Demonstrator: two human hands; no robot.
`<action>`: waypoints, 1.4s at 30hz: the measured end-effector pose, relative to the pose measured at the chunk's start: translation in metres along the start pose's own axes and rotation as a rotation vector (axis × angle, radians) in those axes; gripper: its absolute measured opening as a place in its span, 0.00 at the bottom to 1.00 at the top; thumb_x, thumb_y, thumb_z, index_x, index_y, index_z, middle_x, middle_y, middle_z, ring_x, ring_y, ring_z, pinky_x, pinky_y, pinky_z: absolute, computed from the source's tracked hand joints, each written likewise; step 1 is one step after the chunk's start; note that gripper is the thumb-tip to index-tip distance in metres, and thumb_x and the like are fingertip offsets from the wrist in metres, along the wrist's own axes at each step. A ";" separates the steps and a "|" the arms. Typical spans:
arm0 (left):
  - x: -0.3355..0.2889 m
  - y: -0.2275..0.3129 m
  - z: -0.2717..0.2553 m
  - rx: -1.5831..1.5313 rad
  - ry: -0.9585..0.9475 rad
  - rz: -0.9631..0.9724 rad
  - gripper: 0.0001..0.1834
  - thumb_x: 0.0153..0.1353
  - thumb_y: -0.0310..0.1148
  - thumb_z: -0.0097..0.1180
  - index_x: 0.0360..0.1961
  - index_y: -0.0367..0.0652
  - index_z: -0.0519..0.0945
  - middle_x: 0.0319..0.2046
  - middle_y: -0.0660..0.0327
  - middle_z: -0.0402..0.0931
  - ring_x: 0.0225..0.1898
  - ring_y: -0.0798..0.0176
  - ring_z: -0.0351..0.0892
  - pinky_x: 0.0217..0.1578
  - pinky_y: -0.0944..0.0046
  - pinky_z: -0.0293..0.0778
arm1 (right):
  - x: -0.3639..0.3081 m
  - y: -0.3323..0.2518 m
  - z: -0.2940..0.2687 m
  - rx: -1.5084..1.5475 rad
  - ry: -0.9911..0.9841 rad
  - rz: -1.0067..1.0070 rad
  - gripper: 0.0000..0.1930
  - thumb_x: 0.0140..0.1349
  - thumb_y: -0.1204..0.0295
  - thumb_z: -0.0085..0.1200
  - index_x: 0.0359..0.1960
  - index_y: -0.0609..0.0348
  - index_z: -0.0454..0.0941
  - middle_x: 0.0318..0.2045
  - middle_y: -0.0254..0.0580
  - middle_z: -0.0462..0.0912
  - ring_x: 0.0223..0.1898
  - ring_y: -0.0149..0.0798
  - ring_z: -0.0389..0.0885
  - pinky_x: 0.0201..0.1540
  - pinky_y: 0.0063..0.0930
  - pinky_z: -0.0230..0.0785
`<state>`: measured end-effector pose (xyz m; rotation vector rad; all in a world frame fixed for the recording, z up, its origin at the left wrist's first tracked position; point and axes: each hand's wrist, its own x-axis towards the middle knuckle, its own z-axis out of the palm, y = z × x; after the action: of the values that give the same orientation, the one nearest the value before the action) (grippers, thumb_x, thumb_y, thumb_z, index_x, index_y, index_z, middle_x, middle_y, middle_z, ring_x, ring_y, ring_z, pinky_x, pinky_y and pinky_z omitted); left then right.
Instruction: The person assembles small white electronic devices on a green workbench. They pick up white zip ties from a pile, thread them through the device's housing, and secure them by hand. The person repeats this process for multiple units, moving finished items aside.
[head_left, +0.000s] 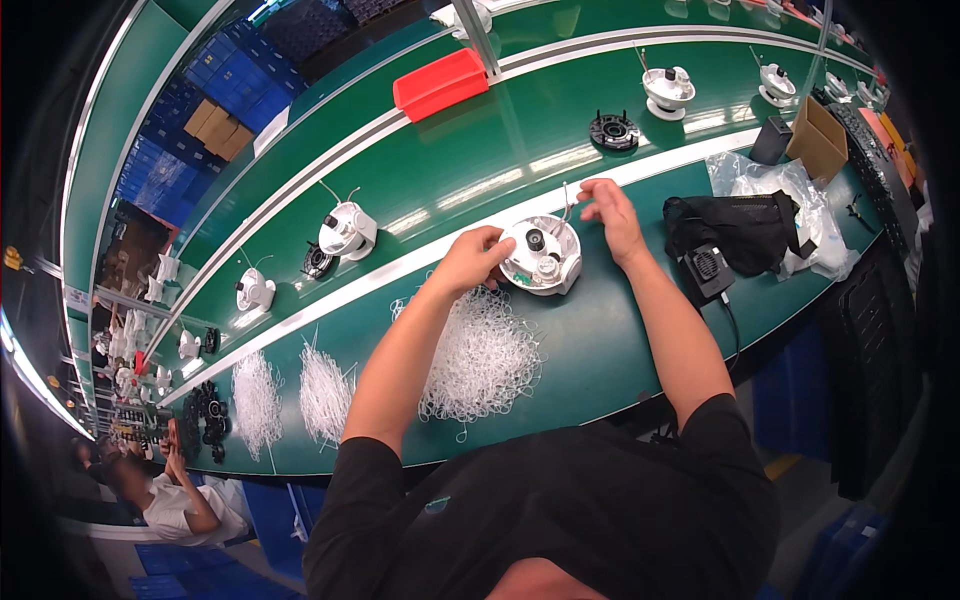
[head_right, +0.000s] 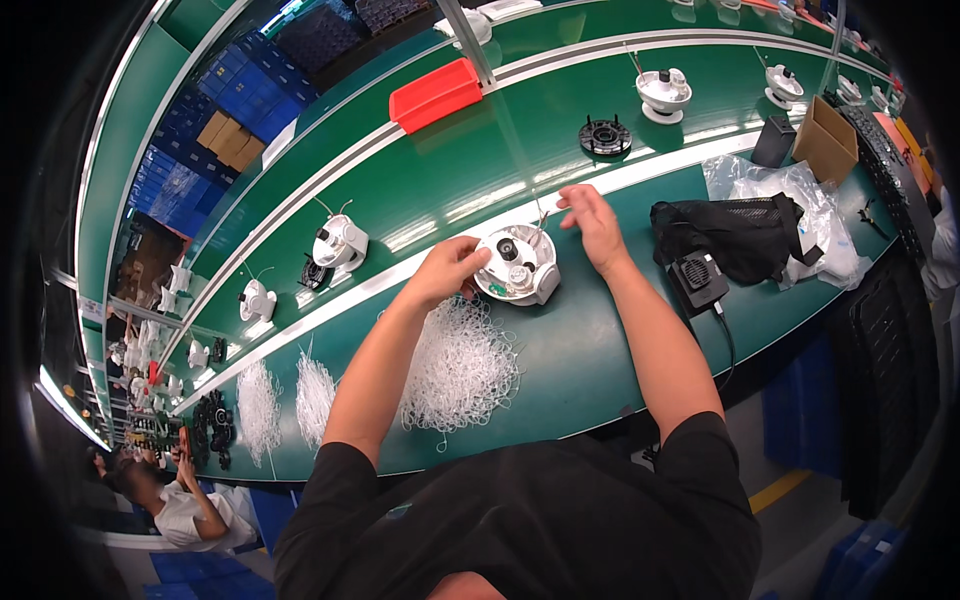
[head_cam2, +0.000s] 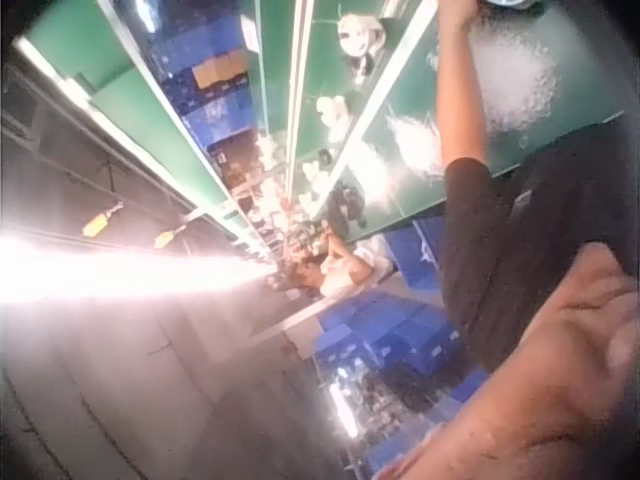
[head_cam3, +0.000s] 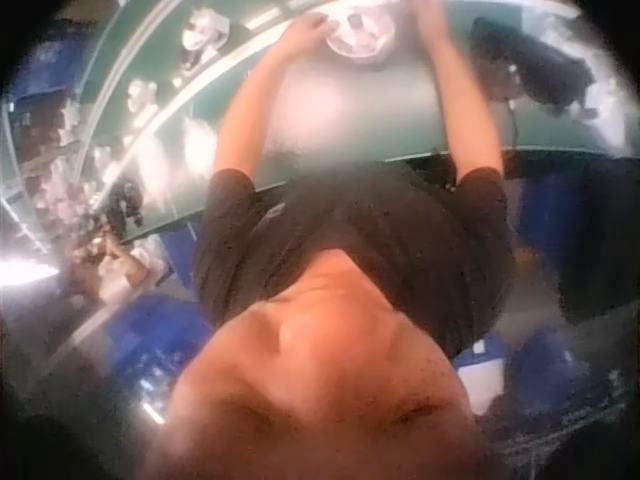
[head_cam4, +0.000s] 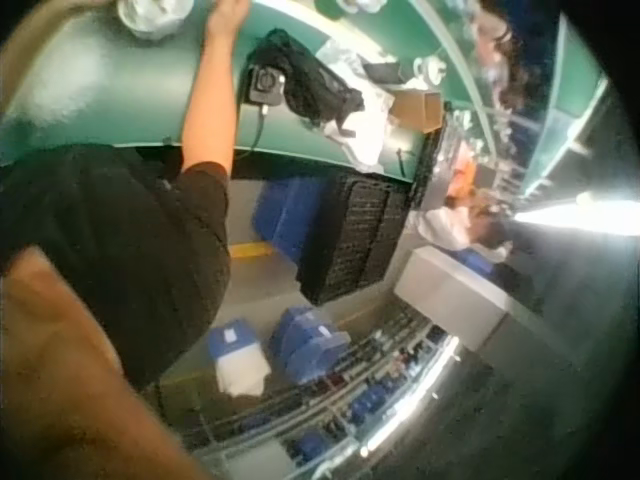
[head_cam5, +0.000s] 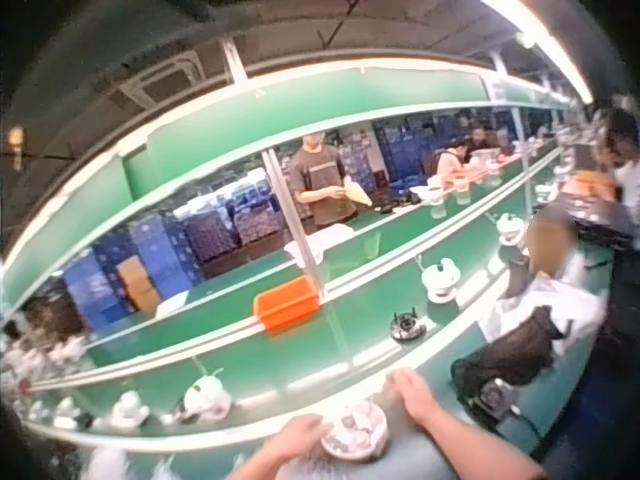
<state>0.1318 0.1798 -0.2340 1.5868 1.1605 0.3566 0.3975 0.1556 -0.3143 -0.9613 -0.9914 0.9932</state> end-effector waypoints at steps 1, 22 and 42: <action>0.005 -0.007 -0.003 -0.052 -0.089 -0.022 0.16 0.68 0.37 0.55 0.46 0.32 0.78 0.33 0.58 0.81 0.23 0.68 0.80 0.22 0.68 0.78 | -0.001 0.010 -0.005 -0.006 0.088 0.068 0.22 0.73 0.52 0.45 0.49 0.61 0.76 0.37 0.37 0.80 0.31 0.26 0.74 0.40 0.21 0.69; 0.054 -0.012 -0.042 0.072 0.326 0.098 0.14 0.62 0.33 0.64 0.44 0.36 0.79 0.38 0.58 0.80 0.37 0.66 0.81 0.32 0.65 0.79 | 0.002 0.002 0.000 -0.192 -0.007 0.065 0.08 0.65 0.70 0.56 0.40 0.62 0.80 0.29 0.31 0.79 0.30 0.24 0.73 0.33 0.19 0.68; 0.004 -0.037 -0.022 0.984 0.024 0.305 0.03 0.64 0.27 0.53 0.38 0.40 0.75 0.41 0.53 0.77 0.39 0.46 0.79 0.40 0.50 0.74 | -0.003 0.003 0.007 -0.303 -0.045 0.042 0.08 0.64 0.70 0.57 0.39 0.61 0.80 0.29 0.30 0.79 0.30 0.23 0.74 0.34 0.19 0.69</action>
<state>0.0993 0.1932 -0.2591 2.6318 1.1758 -0.0364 0.3892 0.1549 -0.3155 -1.2183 -1.1858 0.9179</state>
